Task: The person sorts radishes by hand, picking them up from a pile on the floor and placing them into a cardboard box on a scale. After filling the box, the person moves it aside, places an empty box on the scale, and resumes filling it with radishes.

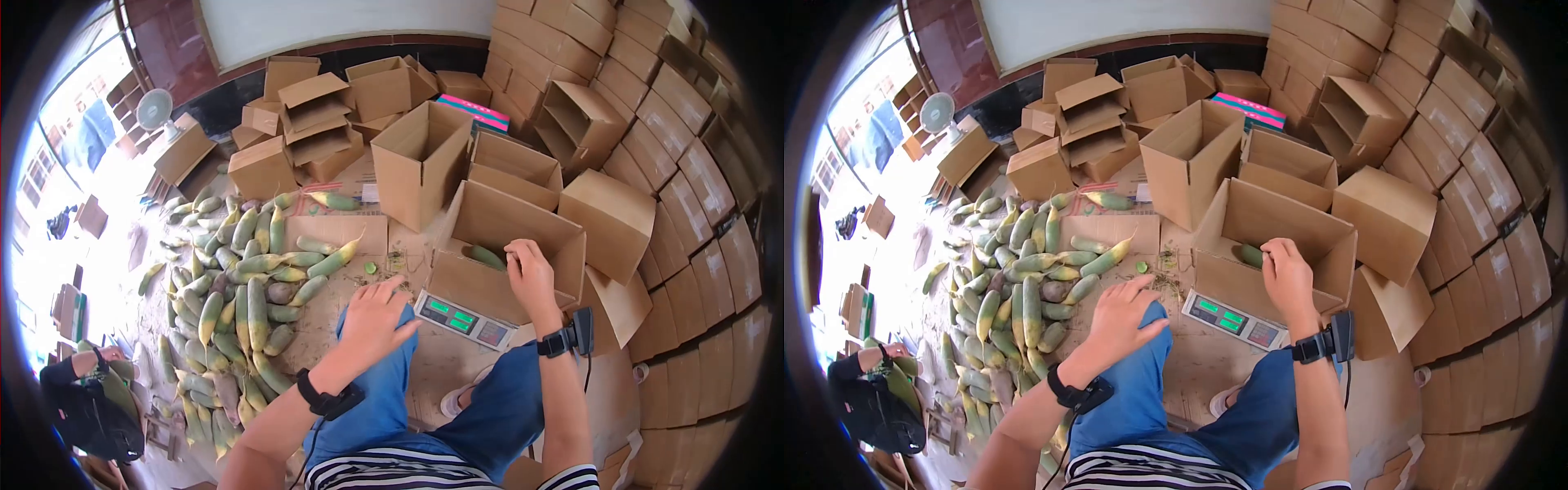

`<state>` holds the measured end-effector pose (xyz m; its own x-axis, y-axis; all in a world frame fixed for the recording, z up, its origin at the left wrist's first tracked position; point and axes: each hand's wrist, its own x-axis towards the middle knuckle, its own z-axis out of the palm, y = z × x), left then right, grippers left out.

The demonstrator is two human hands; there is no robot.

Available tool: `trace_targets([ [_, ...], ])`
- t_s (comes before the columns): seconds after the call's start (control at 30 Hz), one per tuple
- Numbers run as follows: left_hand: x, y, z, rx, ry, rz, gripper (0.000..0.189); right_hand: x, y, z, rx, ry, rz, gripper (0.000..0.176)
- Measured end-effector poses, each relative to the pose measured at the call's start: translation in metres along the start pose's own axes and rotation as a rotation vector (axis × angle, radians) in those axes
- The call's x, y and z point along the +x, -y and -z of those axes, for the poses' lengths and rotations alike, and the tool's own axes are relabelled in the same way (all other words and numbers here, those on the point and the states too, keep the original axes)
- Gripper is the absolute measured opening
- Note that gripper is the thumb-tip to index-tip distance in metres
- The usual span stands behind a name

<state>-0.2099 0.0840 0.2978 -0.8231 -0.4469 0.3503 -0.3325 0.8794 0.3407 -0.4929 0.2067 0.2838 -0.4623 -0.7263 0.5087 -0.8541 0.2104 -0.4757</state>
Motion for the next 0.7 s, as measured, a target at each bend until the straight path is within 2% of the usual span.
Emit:
trace_targets([
  [0.1,0.001,-0.002,-0.004,-0.003,0.001,-0.001,0.042,-0.005,0.016,-0.005,0.026,0.012,0.191,0.012],
  [0.13,0.0,-0.001,-0.004,0.0,0.005,-0.004,0.043,-0.007,0.02,-0.005,0.028,0.012,0.197,0.012],
  [0.2,0.0,0.0,-0.003,-0.003,0.015,-0.002,0.043,-0.013,0.024,-0.003,0.032,0.154,0.208,0.012],
  [0.4,-0.003,0.007,-0.001,0.0,0.013,-0.006,0.043,-0.025,0.024,0.011,0.017,0.272,0.148,0.01],
  [0.57,-0.002,0.006,0.004,0.013,0.004,-0.027,0.043,-0.039,0.015,-0.009,-0.068,0.404,0.192,0.01],
  [0.6,-0.002,0.007,0.005,-0.077,-0.056,-0.037,0.041,-0.042,0.015,-0.014,-0.067,0.401,0.19,0.01],
  [0.67,-0.004,0.017,0.005,-0.167,-0.114,-0.052,0.038,-0.048,0.014,-0.022,-0.282,0.622,0.111,0.014],
  [0.7,-0.005,0.039,0.001,-0.311,-0.212,0.117,0.038,-0.051,0.011,-0.026,-0.276,0.615,0.107,0.014],
])
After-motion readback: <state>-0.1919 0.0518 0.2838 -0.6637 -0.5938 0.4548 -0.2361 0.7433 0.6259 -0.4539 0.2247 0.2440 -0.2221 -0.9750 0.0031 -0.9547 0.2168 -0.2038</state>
